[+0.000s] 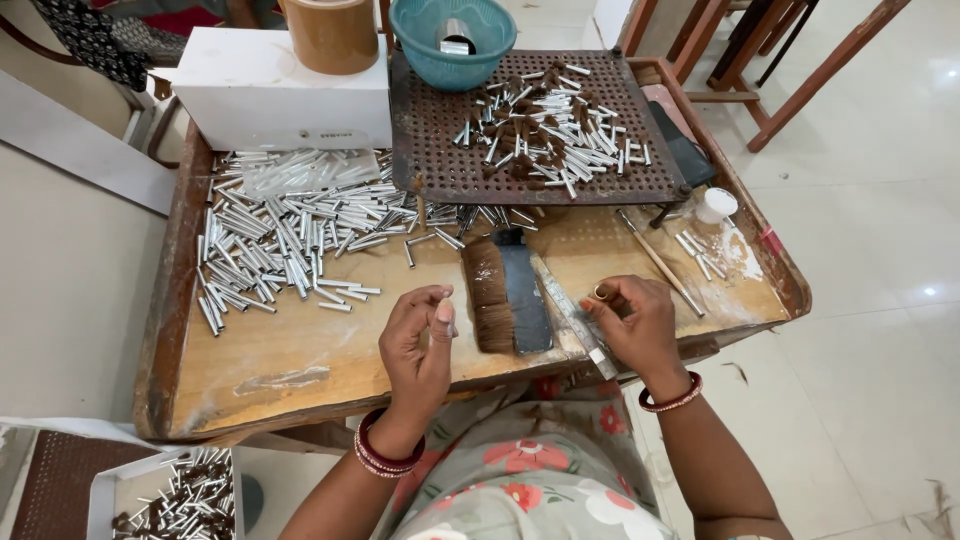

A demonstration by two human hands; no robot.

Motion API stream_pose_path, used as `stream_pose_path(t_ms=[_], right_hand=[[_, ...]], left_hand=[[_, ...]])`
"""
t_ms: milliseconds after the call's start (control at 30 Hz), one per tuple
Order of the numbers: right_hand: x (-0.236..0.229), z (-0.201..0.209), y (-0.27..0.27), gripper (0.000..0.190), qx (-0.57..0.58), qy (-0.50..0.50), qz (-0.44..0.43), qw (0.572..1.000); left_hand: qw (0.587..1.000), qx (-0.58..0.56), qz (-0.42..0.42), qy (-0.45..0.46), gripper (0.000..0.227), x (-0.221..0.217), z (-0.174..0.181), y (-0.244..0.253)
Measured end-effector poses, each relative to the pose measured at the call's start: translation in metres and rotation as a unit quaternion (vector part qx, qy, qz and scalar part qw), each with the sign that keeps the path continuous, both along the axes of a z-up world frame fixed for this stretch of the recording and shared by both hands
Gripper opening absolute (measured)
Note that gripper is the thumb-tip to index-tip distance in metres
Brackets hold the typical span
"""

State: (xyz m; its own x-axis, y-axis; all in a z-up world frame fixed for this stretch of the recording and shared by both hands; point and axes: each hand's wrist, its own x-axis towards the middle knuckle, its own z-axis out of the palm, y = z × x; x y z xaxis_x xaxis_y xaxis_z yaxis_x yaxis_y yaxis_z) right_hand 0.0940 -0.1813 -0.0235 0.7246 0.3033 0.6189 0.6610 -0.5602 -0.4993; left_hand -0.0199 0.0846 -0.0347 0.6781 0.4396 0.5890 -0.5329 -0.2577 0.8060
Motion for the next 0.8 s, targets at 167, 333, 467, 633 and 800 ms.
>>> stream_pose_path(t_ms=[167, 333, 467, 633, 800], right_hand=[[-0.002, 0.004, 0.003, 0.027, -0.018, -0.001, -0.005, 1.000], [0.001, 0.005, 0.005, 0.027, -0.005, 0.026, -0.002, 1.000], [0.003, 0.014, 0.004, 0.030, -0.006, 0.082, 0.007, 0.997], [0.004, 0.032, 0.002, 0.028, -0.008, 0.033, 0.026, 0.999], [0.010, 0.035, 0.003, 0.011, -0.002, 0.064, 0.020, 0.998]], left_hand=[[1.000, -0.007, 0.013, -0.001, 0.016, -0.001, 0.009, -0.002], [0.999, -0.032, 0.009, -0.010, 0.013, -0.001, 0.006, -0.004], [0.999, -0.036, 0.001, -0.013, 0.012, -0.001, 0.008, -0.003], [1.000, -0.026, -0.001, -0.006, 0.010, -0.001, 0.008, -0.003], [1.000, -0.021, 0.001, -0.015, 0.010, -0.001, 0.007, -0.002]])
